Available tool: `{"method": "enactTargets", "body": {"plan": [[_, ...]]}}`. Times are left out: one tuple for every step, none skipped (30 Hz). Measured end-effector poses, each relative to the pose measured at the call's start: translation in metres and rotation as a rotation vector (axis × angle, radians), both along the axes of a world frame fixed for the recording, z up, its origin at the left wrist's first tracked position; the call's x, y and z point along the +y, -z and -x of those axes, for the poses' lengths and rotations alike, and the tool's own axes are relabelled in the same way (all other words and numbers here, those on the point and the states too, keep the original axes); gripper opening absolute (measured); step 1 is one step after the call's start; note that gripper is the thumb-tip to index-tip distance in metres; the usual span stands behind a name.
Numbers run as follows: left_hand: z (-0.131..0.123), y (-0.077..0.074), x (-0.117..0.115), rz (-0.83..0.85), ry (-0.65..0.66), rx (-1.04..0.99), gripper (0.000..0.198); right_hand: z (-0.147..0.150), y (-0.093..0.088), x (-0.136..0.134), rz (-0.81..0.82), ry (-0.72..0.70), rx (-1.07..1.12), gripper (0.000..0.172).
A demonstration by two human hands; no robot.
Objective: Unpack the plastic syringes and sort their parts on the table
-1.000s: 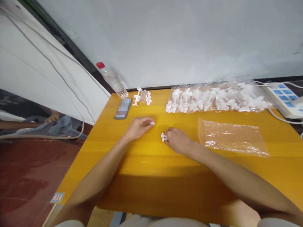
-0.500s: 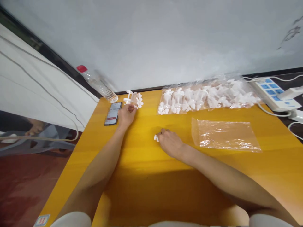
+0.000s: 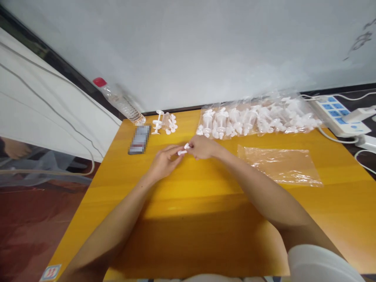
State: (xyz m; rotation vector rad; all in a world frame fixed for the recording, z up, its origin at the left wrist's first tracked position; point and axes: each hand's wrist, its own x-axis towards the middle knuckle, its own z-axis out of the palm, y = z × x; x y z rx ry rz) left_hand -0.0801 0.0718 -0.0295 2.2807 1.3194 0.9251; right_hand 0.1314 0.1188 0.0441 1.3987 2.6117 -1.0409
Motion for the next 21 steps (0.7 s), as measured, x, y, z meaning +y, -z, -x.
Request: {"method": "enactTargets", "body": {"plan": [[0.006,0.002,0.008,-0.005,-0.051,-0.001,0.026,0.006,-0.001,0.009,-0.064,0.011,-0.056,0.034],[0.012,0.004,0.016,-0.02,-0.12,-0.024,0.023,0.012,-0.002,0.019,-0.135,0.023,-0.12,0.032],[0.019,0.006,0.025,-0.044,-0.203,-0.06,0.02,0.02,-0.002,0.03,-0.193,0.03,-0.177,0.028],[0.024,0.008,0.034,-0.07,-0.284,-0.102,0.018,0.029,-0.002,0.04,-0.225,0.033,-0.222,0.025],[0.029,0.009,0.043,-0.092,-0.353,-0.139,0.017,0.039,0.0,0.05,-0.232,0.032,-0.25,0.026],[0.032,0.011,0.051,-0.106,-0.399,-0.162,0.017,0.048,0.002,0.059,-0.226,0.027,-0.269,0.029],[0.035,0.013,0.059,-0.109,-0.426,-0.175,0.017,0.058,0.004,0.067,-0.22,0.016,-0.289,0.033],[0.036,0.015,0.065,-0.1,-0.434,-0.183,0.016,0.068,0.007,0.075,-0.217,0.003,-0.308,0.035],[0.036,0.017,0.071,-0.086,-0.43,-0.192,0.015,0.076,0.009,0.081,-0.216,-0.01,-0.324,0.035],[0.035,0.02,0.076,-0.079,-0.427,-0.203,0.014,0.084,0.012,0.086,-0.216,-0.024,-0.338,0.035],[0.034,0.023,0.08,-0.08,-0.428,-0.212,0.013,0.09,0.014,0.091,-0.218,-0.036,-0.35,0.034],[0.033,0.027,0.083,-0.078,-0.438,-0.222,0.012,0.095,0.016,0.096,-0.22,-0.048,-0.361,0.033],[0.032,0.03,0.085,-0.069,-0.449,-0.231,0.012,0.099,0.017,0.1,-0.223,-0.056,-0.368,0.032],[0.032,0.033,0.087,-0.053,-0.46,-0.238,0.013,0.101,0.018,0.103,-0.226,-0.064,-0.372,0.031],[0.031,0.036,0.088,-0.029,-0.475,-0.243,0.015,0.102,0.019,0.106,-0.233,-0.068,-0.372,0.031],[0.031,0.039,0.089,-0.003,-0.494,-0.247,0.018,0.102,0.02,0.109,-0.242,-0.068,-0.367,0.031],[0.032,0.041,0.089,0.018,-0.513,-0.249,0.021,0.102,0.021,0.111,-0.254,-0.063,-0.357,0.031],[0.032,0.042,0.089,0.029,-0.532,-0.249,0.023,0.101,0.022,0.112,-0.268,-0.053,-0.341,0.03],[0.032,0.043,0.089,0.03,-0.55,-0.242,0.024,0.101,0.023,0.113,-0.282,-0.038,-0.323,0.03],[0.033,0.044,0.089,0.026,-0.569,-0.229,0.024,0.1,0.024,0.114,-0.294,-0.02,-0.303,0.029],[0.033,0.044,0.089,0.019,-0.584,-0.206,0.021,0.1,0.025,0.113,-0.304,-0.001,-0.282,0.029]]}}
